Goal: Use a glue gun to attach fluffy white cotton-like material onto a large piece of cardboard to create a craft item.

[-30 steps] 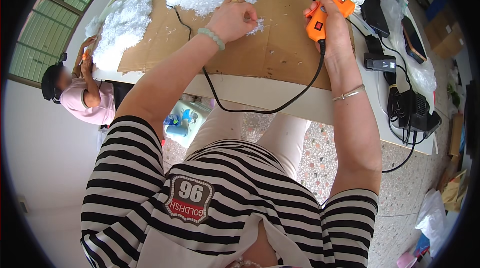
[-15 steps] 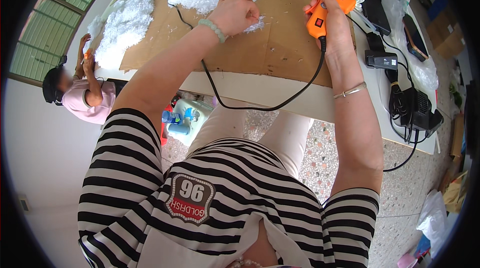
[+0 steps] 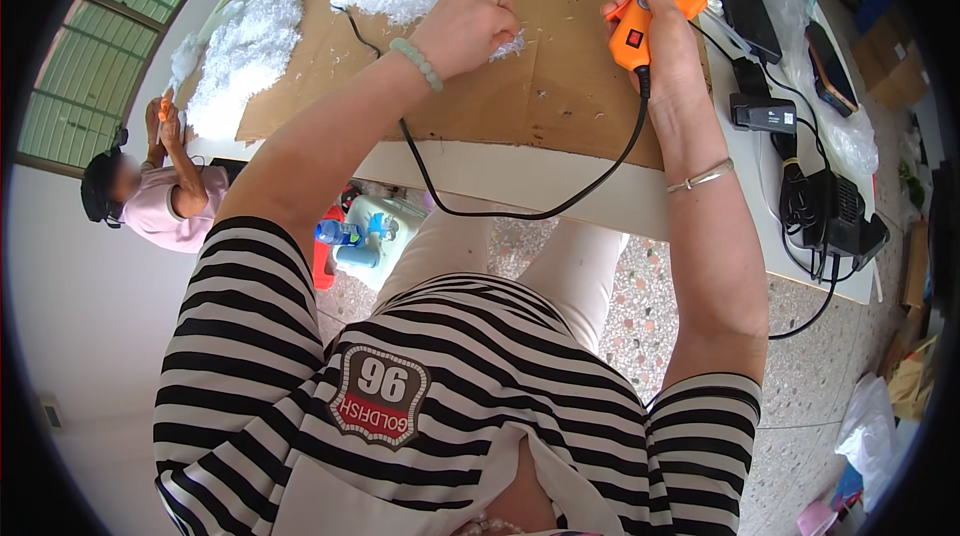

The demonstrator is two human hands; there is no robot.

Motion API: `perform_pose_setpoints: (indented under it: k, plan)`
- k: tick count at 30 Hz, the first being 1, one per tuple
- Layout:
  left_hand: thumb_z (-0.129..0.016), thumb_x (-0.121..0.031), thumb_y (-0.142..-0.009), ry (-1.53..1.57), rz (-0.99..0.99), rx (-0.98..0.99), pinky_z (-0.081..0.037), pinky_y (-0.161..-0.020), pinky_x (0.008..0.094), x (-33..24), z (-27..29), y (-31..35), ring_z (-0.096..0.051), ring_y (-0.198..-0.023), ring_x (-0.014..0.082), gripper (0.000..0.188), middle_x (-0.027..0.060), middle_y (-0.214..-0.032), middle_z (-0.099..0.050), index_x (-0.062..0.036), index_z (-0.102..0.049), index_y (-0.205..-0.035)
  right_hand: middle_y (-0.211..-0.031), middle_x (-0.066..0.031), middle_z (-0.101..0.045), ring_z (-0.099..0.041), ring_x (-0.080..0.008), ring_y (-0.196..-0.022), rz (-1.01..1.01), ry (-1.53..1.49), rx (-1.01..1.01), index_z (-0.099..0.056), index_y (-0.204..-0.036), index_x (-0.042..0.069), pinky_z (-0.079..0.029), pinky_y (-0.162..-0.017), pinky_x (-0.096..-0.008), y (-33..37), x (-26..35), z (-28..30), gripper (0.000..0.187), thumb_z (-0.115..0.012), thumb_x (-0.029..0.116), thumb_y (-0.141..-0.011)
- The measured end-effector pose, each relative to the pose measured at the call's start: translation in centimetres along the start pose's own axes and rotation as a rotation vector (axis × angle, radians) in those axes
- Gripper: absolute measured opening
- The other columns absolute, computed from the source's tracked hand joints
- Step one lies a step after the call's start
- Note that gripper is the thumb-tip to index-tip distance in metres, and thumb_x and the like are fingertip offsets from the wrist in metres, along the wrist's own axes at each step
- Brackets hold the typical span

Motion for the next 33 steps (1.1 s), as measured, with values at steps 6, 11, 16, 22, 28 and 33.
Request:
perform_pose_setpoints:
  k: [6, 11, 16, 22, 28, 33]
  plan:
    - [-0.053, -0.002, -0.077, 0.259, 0.150, 0.274, -0.046, -0.082, 0.0313, 3.0, -0.4, -0.4, -0.058, -0.093, 0.0245, 0.023, 0.0073, -0.092, -0.064, -0.0084, -0.069, -0.092, -0.071, -0.0015, -0.055, -0.058, -0.0133, -0.062, 0.023, 0.020, -0.002, -0.051, -0.098, 0.007, -0.045, -0.051, -0.0255, -0.1, -0.1, -0.3, 0.019, -0.055, 0.024, -0.090]
    - [-0.048, -0.003, -0.082, 0.678, 0.380, 0.279, -0.048, -0.078, 0.0326, 4.9, 2.2, -1.0, -0.060, -0.088, 0.0259, 0.026, 0.0107, -0.096, -0.066, -0.0083, -0.067, -0.099, -0.070, -0.0012, -0.055, -0.058, -0.0129, -0.062, 0.027, 0.031, -0.027, -0.051, -0.095, 0.008, -0.045, -0.051, -0.0262, -0.3, 0.1, 0.4, 0.017, -0.054, 0.024, -0.091]
    - [-0.050, -0.003, -0.081, 0.398, 0.306, 0.121, -0.047, -0.076, 0.0324, 3.2, 2.0, 2.1, -0.060, -0.085, 0.0242, 0.025, 0.0066, -0.094, -0.066, -0.0098, -0.067, -0.099, -0.070, -0.0015, -0.055, -0.057, -0.0126, -0.062, 0.041, 0.033, -0.033, -0.051, -0.093, 0.008, -0.044, -0.051, -0.0252, -0.3, -0.2, 0.3, 0.016, -0.053, 0.023, -0.091]
    - [-0.052, 0.005, -0.072, -0.097, -0.139, -0.135, -0.042, -0.089, 0.0360, -0.4, 2.2, 3.8, -0.052, -0.102, 0.0271, 0.033, 0.0051, -0.102, -0.062, -0.0086, -0.066, -0.098, -0.069, -0.0018, -0.055, -0.057, -0.0127, -0.061, 0.013, 0.077, -0.060, -0.052, -0.094, 0.007, -0.044, -0.052, -0.0243, -0.3, -0.2, 0.6, 0.018, -0.054, 0.024, -0.090]
    - [-0.052, 0.004, -0.074, 0.101, -0.070, -0.037, -0.040, -0.089, 0.0319, 2.9, 1.7, 3.8, -0.053, -0.102, 0.0213, 0.029, 0.0022, -0.105, -0.063, -0.0069, -0.068, -0.096, -0.069, -0.0011, -0.055, -0.057, -0.0125, -0.062, -0.002, 0.060, -0.059, -0.053, -0.098, 0.006, -0.044, -0.055, -0.0235, -0.7, -0.4, 0.6, 0.019, -0.055, 0.023, -0.090]
    - [-0.056, -0.013, -0.088, 0.980, 0.753, -0.130, -0.040, -0.086, 0.0236, 6.1, 4.0, 4.3, -0.055, -0.091, 0.0084, 0.018, -0.0009, -0.098, -0.066, -0.0044, -0.068, -0.099, -0.070, -0.0011, -0.055, -0.057, -0.0123, -0.064, 0.014, 0.071, -0.073, -0.054, -0.099, 0.006, -0.044, -0.055, -0.0233, -0.4, -0.3, 0.5, 0.021, -0.054, 0.024, -0.091]
Point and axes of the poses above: each hand's wrist, its own y-axis away from the middle knuckle, its own z-axis out of the back of the hand, x = y × z, the point moved 1 cm from there along -y, towards the middle knuckle
